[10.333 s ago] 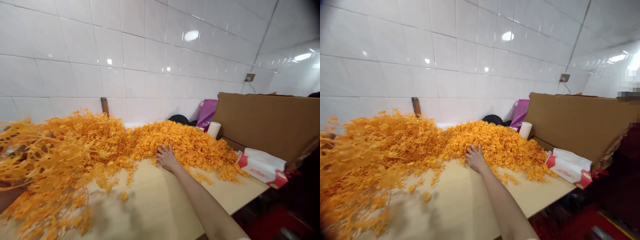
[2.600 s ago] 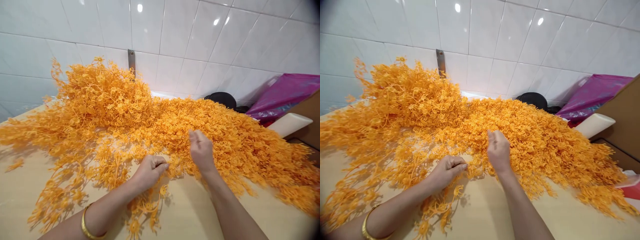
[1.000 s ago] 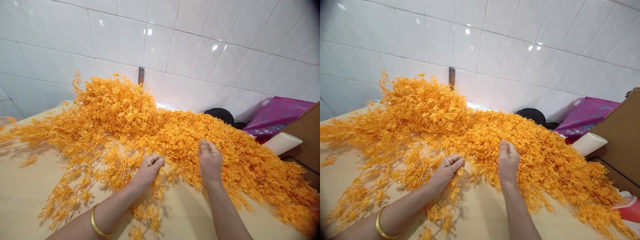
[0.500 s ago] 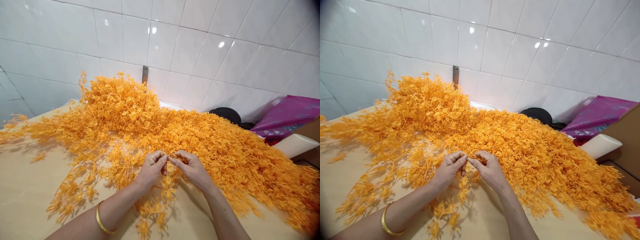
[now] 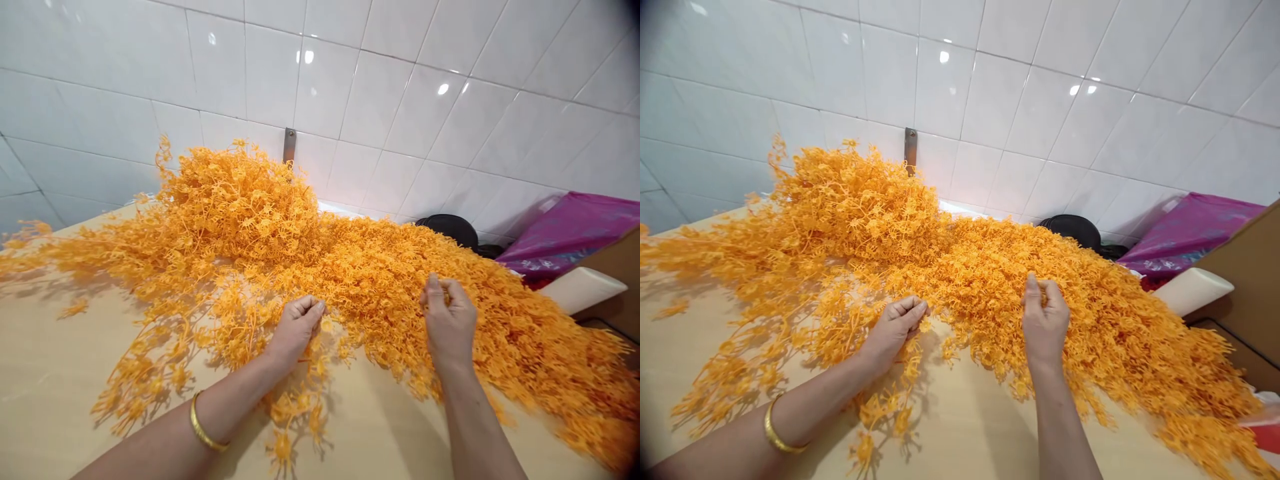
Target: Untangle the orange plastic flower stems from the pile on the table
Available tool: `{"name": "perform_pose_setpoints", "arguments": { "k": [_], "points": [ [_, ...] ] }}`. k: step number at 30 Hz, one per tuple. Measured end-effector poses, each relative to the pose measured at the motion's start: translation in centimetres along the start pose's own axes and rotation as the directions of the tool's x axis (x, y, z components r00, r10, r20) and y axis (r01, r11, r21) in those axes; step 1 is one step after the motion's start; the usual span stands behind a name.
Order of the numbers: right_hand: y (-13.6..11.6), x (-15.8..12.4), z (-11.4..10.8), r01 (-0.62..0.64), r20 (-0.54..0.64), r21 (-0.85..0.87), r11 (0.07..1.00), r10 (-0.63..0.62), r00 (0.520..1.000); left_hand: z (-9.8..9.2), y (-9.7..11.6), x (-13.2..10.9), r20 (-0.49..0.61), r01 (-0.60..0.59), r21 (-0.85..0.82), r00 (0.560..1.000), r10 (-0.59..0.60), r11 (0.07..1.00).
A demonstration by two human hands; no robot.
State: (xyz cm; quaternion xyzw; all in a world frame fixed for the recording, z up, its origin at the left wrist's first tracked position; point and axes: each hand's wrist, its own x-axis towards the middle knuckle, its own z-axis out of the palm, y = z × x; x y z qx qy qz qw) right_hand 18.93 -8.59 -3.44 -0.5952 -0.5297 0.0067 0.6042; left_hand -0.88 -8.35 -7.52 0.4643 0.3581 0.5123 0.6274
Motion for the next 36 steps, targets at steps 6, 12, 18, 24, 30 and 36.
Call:
{"name": "perform_pose_setpoints", "arguments": {
  "k": [6, 12, 18, 24, 30, 36],
  "points": [
    [-1.0, -1.2, 1.0, 0.305, 0.007, -0.480, 0.823, -0.344, 0.939, 0.3, 0.2, 0.0, 0.004, -0.021, -0.120, 1.000, 0.022, 0.993],
    [-3.0, -3.4, 2.0, 0.327, 0.310, -0.080, 0.942, -0.288, 0.906, 0.4, 0.5, -0.1, 0.049, -0.056, -0.100, 0.997, 0.061, 0.993],
    [-4.1, -5.2, 3.6, 0.193, 0.645, 0.089, 0.977, -0.205, 0.736, 0.6, 0.8, -0.3, 0.071, -0.077, -0.054, 0.994, 0.080, 0.996],
    [-2.7, -3.7, 2.6, 0.113, 0.263, -0.106, 0.988, -0.082, 0.961, 0.5, 0.6, -0.4, 0.113, -0.101, 0.114, 0.990, 0.088, 0.988],
    [-1.3, -1.5, 1.2, 0.222, -0.018, -0.249, 0.943, -0.234, 0.972, 0.6, 0.5, -0.6, 0.068, -0.118, 0.173, 0.992, 0.107, 0.978],
    [-2.7, -3.0, 2.1, 0.297, 0.114, -0.126, 0.947, -0.283, 0.952, 1.0, 1.2, -0.3, 0.114, -0.218, 0.220, 0.974, 0.196, 0.951]
  ]
}}
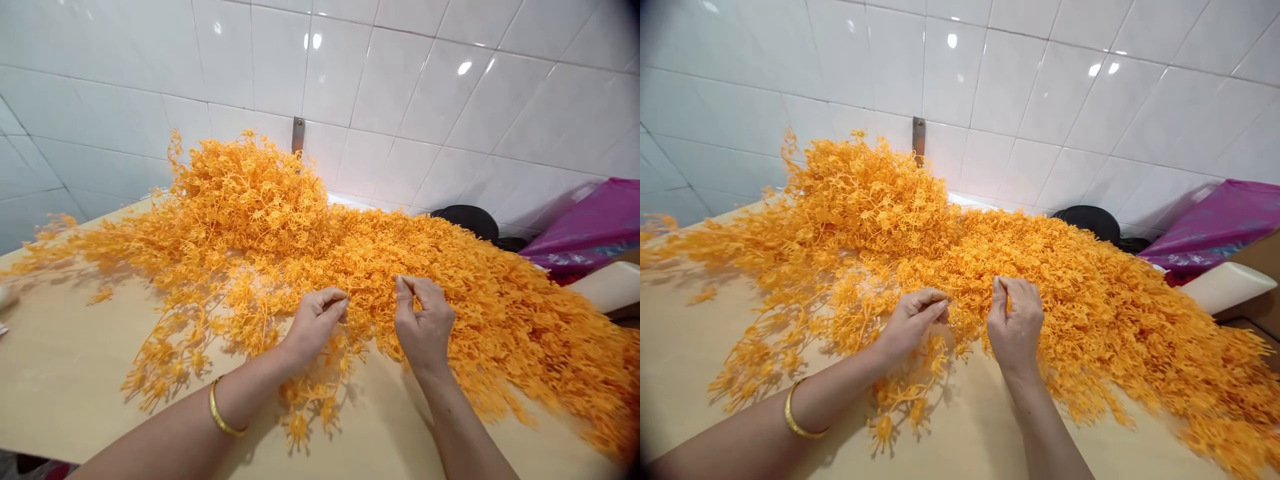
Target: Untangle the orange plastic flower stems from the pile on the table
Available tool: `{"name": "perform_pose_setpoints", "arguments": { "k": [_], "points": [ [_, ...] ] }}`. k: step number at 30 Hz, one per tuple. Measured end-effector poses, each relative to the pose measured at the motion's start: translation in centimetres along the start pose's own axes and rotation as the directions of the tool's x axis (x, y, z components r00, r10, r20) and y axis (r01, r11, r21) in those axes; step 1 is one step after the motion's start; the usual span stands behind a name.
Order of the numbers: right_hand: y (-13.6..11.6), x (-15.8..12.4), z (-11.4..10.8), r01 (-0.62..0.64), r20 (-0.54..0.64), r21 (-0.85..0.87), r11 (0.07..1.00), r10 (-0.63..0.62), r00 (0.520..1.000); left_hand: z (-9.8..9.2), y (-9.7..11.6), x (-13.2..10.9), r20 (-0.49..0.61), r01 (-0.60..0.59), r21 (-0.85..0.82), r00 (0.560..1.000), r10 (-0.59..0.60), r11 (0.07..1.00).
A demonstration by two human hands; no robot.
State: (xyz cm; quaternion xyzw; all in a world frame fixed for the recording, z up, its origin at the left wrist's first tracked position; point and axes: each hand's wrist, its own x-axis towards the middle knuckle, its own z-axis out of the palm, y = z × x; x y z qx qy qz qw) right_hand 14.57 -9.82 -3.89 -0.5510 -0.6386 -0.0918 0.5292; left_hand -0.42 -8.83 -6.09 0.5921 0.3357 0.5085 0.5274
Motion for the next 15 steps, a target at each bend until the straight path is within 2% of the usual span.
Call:
{"name": "perform_pose_setpoints", "arguments": {
  "k": [2, 4, 6, 8, 12, 15],
  "points": [
    [-1.1, -0.4, 0.2, -0.086, 0.200, 0.165, 0.983, 0.052, 0.978, -0.2, 0.7, 0.7, 0.001, 0.031, -0.045, 1.000, -0.031, 0.998],
    [-2.1, -0.8, 0.5, -0.217, 0.432, 0.299, 0.929, 0.071, 0.899, -0.6, 1.7, 1.6, 0.002, 0.064, -0.098, 0.998, -0.064, 0.993],
    [-2.8, -1.2, 1.0, -0.336, 0.563, 0.373, 0.865, 0.076, 0.823, -1.1, 2.7, 2.4, 0.010, 0.075, -0.119, 0.997, -0.075, 0.990],
    [-3.1, -1.5, 1.4, -0.419, 0.597, 0.414, 0.808, 0.106, 0.795, -1.7, 3.3, 2.8, 0.014, 0.066, -0.087, 0.998, -0.065, 0.994],
    [-2.4, -1.4, 2.0, -0.525, 0.594, 0.491, 0.695, 0.173, 0.785, -3.2, 3.5, 2.9, 0.039, -0.001, 0.095, 0.999, -0.003, 0.995],
    [-1.7, -0.5, 2.4, -0.583, 0.569, 0.552, 0.596, 0.241, 0.786, -4.1, 2.8, 2.6, 0.098, 0.043, 0.247, 0.993, -0.069, 0.968]
  ]
}}
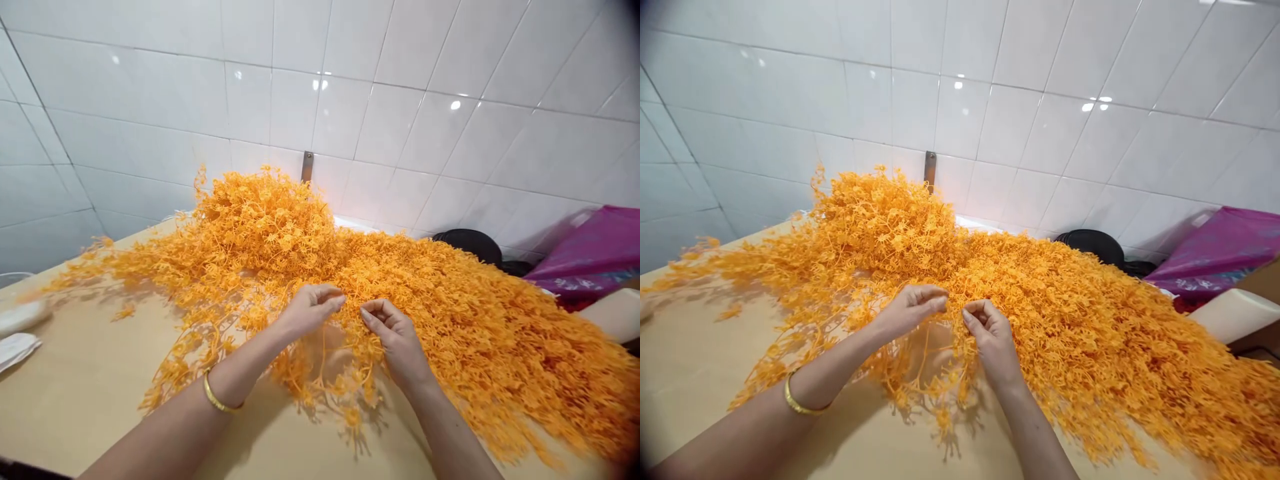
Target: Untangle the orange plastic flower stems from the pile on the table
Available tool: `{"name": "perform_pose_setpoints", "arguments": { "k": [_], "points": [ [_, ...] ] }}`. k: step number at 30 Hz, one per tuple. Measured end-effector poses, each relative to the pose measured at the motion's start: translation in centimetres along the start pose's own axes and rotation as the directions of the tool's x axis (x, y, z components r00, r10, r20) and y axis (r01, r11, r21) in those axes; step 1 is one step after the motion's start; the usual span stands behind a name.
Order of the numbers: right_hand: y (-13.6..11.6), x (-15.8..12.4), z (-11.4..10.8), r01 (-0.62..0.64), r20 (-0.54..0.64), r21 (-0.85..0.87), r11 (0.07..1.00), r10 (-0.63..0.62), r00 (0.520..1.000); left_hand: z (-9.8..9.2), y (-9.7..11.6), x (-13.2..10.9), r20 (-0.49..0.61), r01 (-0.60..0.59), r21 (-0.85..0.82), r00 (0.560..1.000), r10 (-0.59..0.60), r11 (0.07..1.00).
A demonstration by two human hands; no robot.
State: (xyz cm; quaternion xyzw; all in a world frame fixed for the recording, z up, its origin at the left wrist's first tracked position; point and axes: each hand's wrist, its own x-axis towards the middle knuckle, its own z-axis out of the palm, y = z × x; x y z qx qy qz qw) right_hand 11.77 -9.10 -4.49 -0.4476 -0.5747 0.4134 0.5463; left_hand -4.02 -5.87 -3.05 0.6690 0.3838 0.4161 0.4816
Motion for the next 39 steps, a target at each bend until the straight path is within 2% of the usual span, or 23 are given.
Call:
{"name": "perform_pose_setpoints", "arguments": {
  "k": [3, 6, 8, 10, 12, 14, 17, 19, 21, 23, 26, 29, 31, 33, 37, 39],
  "points": [
    [-0.5, 1.4, -0.2, -0.021, -0.078, 0.089, 0.996, 0.028, 0.997, -0.3, -1.2, -0.3, 0.058, 0.021, 0.147, 0.998, -0.030, 0.989],
    [-1.1, 2.5, -0.3, 0.000, -0.184, 0.185, 0.983, 0.034, 0.982, -0.4, -2.4, -0.4, 0.002, -0.046, 0.371, 0.999, 0.048, 0.928],
    [-1.1, 2.8, -0.2, 0.010, -0.231, 0.254, 0.967, 0.051, 0.972, -0.5, -3.0, -0.4, -0.051, -0.047, 0.525, 0.995, 0.087, 0.850],
    [-0.6, 2.8, 0.0, -0.007, -0.242, 0.308, 0.952, 0.086, 0.966, -0.6, -3.3, -0.3, -0.111, -0.024, 0.601, 0.987, 0.113, 0.799],
    [0.2, 2.6, 0.2, -0.031, -0.246, 0.317, 0.948, 0.114, 0.962, -0.8, -3.4, -0.2, -0.181, -0.003, 0.579, 0.975, 0.132, 0.815],
    [1.0, 2.6, 0.1, -0.008, -0.298, 0.275, 0.961, 0.093, 0.950, -0.9, -3.5, -0.1, -0.243, -0.001, 0.486, 0.960, 0.136, 0.874],
    [1.7, 2.6, -0.7, 0.092, -0.463, 0.123, 0.988, -0.025, 0.886, -0.9, -3.7, -0.1, -0.322, -0.005, 0.355, 0.938, 0.127, 0.935],
    [1.7, 2.5, -1.2, 0.104, -0.495, -0.057, 0.993, -0.119, 0.861, -0.7, -4.0, -0.1, -0.342, -0.009, 0.327, 0.931, 0.127, 0.945],
    [1.4, 2.3, -1.1, 0.097, -0.418, -0.258, 0.961, -0.202, 0.886, -0.4, -4.1, -0.2, -0.326, -0.020, 0.345, 0.935, 0.140, 0.938],
    [1.0, 1.8, -0.6, 0.137, -0.285, -0.388, 0.912, -0.260, 0.922, 0.0, -4.2, -0.4, -0.293, -0.042, 0.385, 0.942, 0.165, 0.922],
    [0.6, 1.3, 0.7, 0.199, -0.115, -0.414, 0.888, -0.268, 0.957, 0.5, -4.2, -0.6, -0.251, -0.076, 0.457, 0.945, 0.211, 0.886],
    [0.6, 1.2, 1.4, 0.181, -0.011, -0.369, 0.912, -0.199, 0.980, 0.8, -4.2, -0.7, -0.202, -0.101, 0.502, 0.952, 0.230, 0.859],
    [0.8, 1.3, 1.5, 0.162, -0.024, -0.346, 0.924, -0.181, 0.983, 0.9, -4.2, -0.7, -0.171, -0.101, 0.516, 0.961, 0.218, 0.851],
    [1.1, 1.2, 1.4, 0.141, -0.114, -0.348, 0.927, -0.191, 0.975, 1.0, -4.1, -0.7, -0.139, -0.095, 0.518, 0.971, 0.194, 0.850],
    [1.1, 1.2, 1.0, 0.078, -0.308, -0.404, 0.911, -0.216, 0.926, 1.4, -4.1, -0.8, -0.061, -0.108, 0.497, 0.985, 0.159, 0.861],
    [0.7, 1.4, 0.1, 0.039, -0.398, -0.393, 0.919, -0.208, 0.893, 1.5, -4.2, -0.7, -0.045, -0.119, 0.479, 0.986, 0.160, 0.870]
  ]
}}
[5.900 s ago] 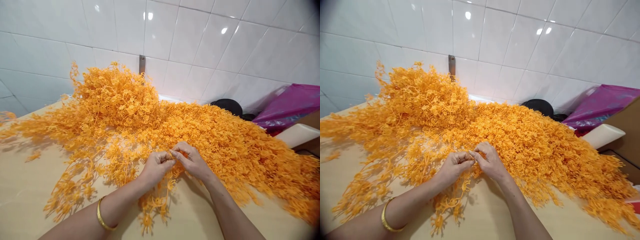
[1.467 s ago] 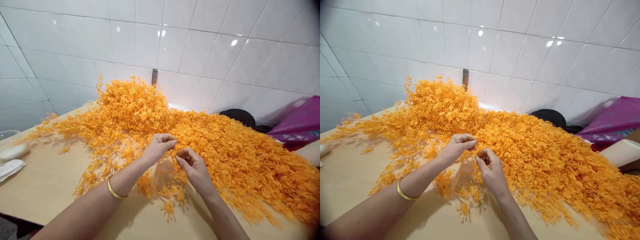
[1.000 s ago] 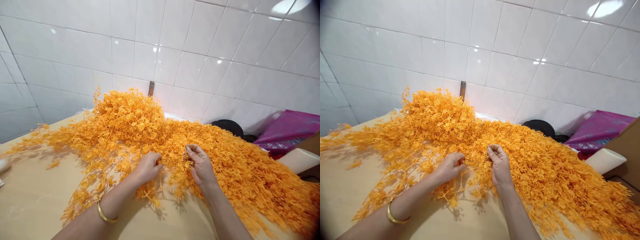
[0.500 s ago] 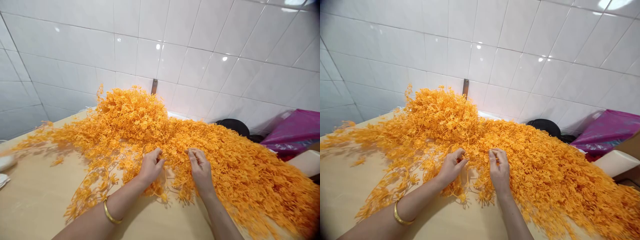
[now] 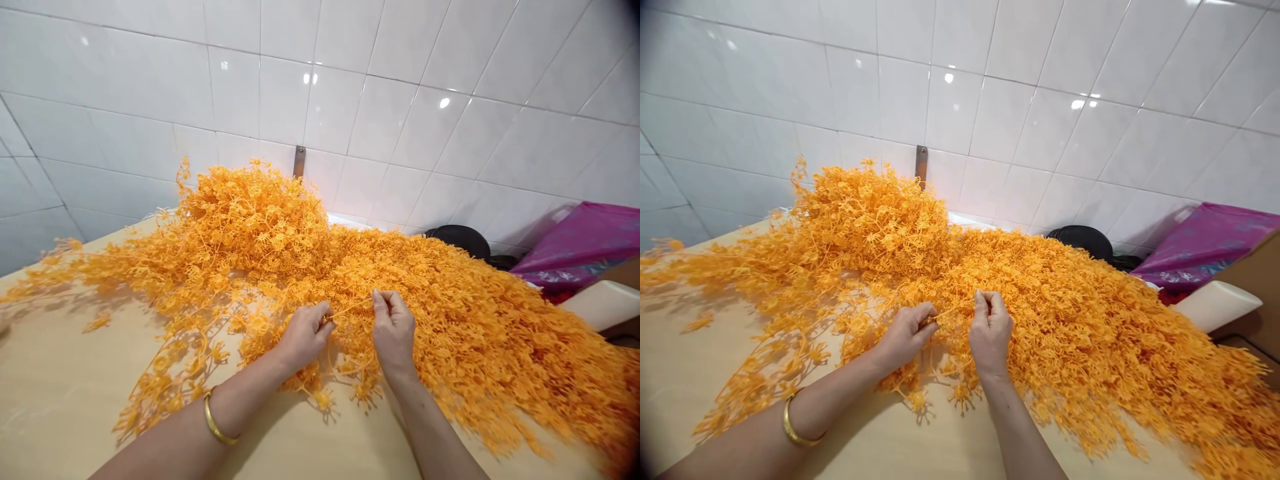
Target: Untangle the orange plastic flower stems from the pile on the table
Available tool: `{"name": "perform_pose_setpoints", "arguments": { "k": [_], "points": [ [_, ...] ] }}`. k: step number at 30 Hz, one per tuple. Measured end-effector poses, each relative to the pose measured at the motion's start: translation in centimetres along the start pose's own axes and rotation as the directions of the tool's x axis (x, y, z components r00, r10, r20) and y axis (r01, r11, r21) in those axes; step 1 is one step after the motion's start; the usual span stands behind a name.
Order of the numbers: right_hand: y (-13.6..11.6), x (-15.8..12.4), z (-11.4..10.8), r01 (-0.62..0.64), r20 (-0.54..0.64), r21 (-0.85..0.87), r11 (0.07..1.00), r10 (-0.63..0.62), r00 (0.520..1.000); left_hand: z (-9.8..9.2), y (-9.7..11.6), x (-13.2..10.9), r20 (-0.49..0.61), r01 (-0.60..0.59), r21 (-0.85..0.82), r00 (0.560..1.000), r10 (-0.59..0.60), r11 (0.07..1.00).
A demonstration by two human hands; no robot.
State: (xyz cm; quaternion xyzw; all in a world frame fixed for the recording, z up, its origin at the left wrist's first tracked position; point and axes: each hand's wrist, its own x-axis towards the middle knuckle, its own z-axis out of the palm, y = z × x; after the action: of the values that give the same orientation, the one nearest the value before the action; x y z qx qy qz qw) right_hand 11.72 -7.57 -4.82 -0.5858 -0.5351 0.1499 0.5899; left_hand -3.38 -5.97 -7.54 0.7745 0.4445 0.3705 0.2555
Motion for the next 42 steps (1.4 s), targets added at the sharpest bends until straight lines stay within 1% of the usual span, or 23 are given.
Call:
{"name": "perform_pose_setpoints", "arguments": {
  "k": [2, 4, 5, 6, 8, 10, 12, 14, 16, 19, 21, 23, 25, 29, 30, 32, 33, 34, 35, 37, 39, 40, 42],
  "points": [
    [0.2, 1.1, -1.2, -0.047, -0.165, 0.086, 0.995, 0.061, 0.985, 0.0, -0.4, 0.1, -0.014, 0.021, -0.040, 1.000, -0.022, 0.999],
    [0.6, 2.3, -2.3, -0.044, -0.361, 0.223, 0.974, 0.125, 0.924, -0.2, -0.8, 0.3, -0.062, 0.077, -0.120, 0.994, -0.085, 0.990],
    [0.7, 2.7, -2.7, -0.028, -0.417, 0.269, 0.963, 0.143, 0.898, -0.3, -1.0, 0.4, -0.091, 0.106, -0.169, 0.988, -0.122, 0.980],
    [0.7, 2.9, -2.8, -0.019, -0.399, 0.300, 0.954, 0.144, 0.906, -0.4, -1.2, 0.5, -0.119, 0.124, -0.213, 0.981, -0.152, 0.969],
    [0.5, 2.4, -2.5, -0.017, -0.242, 0.291, 0.957, 0.090, 0.966, -0.6, -1.2, 0.6, -0.155, 0.131, -0.263, 0.972, -0.176, 0.956],
    [-0.2, 1.3, -1.4, -0.010, -0.005, 0.210, 0.978, 0.011, 1.000, -0.5, -1.1, 0.6, -0.162, 0.115, -0.278, 0.973, -0.164, 0.954],
    [-0.9, 0.1, -0.3, 0.014, 0.212, 0.121, 0.993, -0.040, 0.977, -0.4, -1.0, 0.5, -0.154, 0.103, -0.296, 0.976, -0.154, 0.950],
    [-1.2, -0.8, 0.6, 0.039, 0.350, 0.058, 0.998, -0.057, 0.935, -0.1, -0.9, 0.4, -0.141, 0.095, -0.310, 0.979, -0.144, 0.946],
    [-1.0, -1.1, 1.3, 0.052, 0.445, 0.012, 0.999, -0.052, 0.894, 0.1, -0.9, 0.2, -0.117, 0.068, -0.304, 0.987, -0.108, 0.950],
    [-0.4, -1.0, 1.8, 0.080, 0.508, 0.004, 0.997, -0.071, 0.858, 0.3, -0.8, 0.1, -0.088, 0.022, -0.276, 0.995, -0.048, 0.961],
    [-0.3, -0.8, 1.7, 0.089, 0.450, 0.038, 0.995, -0.096, 0.888, 0.2, -0.7, 0.0, -0.078, 0.034, -0.261, 0.995, -0.056, 0.965],
    [-0.3, -0.7, 1.4, 0.081, 0.312, 0.052, 0.995, -0.093, 0.946, 0.1, -0.5, 0.1, -0.056, 0.069, -0.254, 0.995, -0.086, 0.965],
    [-0.4, -0.6, 1.1, 0.057, 0.172, 0.050, 0.997, -0.065, 0.983, 0.0, -0.2, 0.2, -0.018, 0.078, -0.243, 0.996, -0.085, 0.967],
    [-0.3, 0.1, 0.3, 0.037, 0.011, 0.046, 0.998, -0.038, 0.999, 0.1, 0.1, 0.3, 0.043, -0.006, -0.210, 0.999, 0.015, 0.978],
    [-0.1, 0.5, -0.1, 0.038, -0.036, 0.056, 0.998, -0.036, 0.999, 0.2, 0.1, 0.3, 0.042, -0.020, -0.201, 0.999, 0.029, 0.979],
    [0.2, 1.7, -1.3, 0.042, -0.207, 0.114, 0.993, -0.018, 0.978, 0.2, -0.1, 0.2, 0.014, -0.022, -0.179, 1.000, 0.025, 0.984],
    [0.4, 2.3, -1.9, 0.048, -0.316, 0.156, 0.987, 0.004, 0.949, 0.2, -0.2, 0.1, -0.016, -0.011, -0.169, 1.000, 0.008, 0.986],
    [0.6, 2.8, -2.5, 0.068, -0.434, 0.180, 0.981, 0.017, 0.901, 0.1, -0.2, 0.0, -0.051, 0.003, -0.168, 0.999, -0.012, 0.986],
    [0.8, 3.2, -3.1, 0.076, -0.492, 0.173, 0.982, 0.019, 0.870, 0.1, -0.3, 0.0, -0.082, 0.018, -0.180, 0.996, -0.033, 0.984],
    [1.1, 3.5, -3.6, 0.038, -0.428, 0.097, 0.995, 0.007, 0.904, -0.1, -0.3, 0.0, -0.115, 0.039, -0.231, 0.991, -0.067, 0.972],
    [1.1, 3.2, -3.7, -0.001, -0.289, -0.062, 0.998, -0.017, 0.957, -0.4, -0.1, 0.0, -0.113, 0.048, -0.298, 0.990, -0.085, 0.953],
    [1.0, 2.9, -3.6, 0.010, -0.242, -0.152, 0.988, -0.047, 0.969, -0.5, 0.1, 0.0, -0.110, 0.054, -0.330, 0.989, -0.095, 0.942],
    [0.8, 2.5, -3.4, 0.092, -0.208, -0.328, 0.940, -0.167, 0.964, -0.8, 0.3, 0.1, -0.111, 0.062, -0.391, 0.987, -0.114, 0.918]
  ]
}}
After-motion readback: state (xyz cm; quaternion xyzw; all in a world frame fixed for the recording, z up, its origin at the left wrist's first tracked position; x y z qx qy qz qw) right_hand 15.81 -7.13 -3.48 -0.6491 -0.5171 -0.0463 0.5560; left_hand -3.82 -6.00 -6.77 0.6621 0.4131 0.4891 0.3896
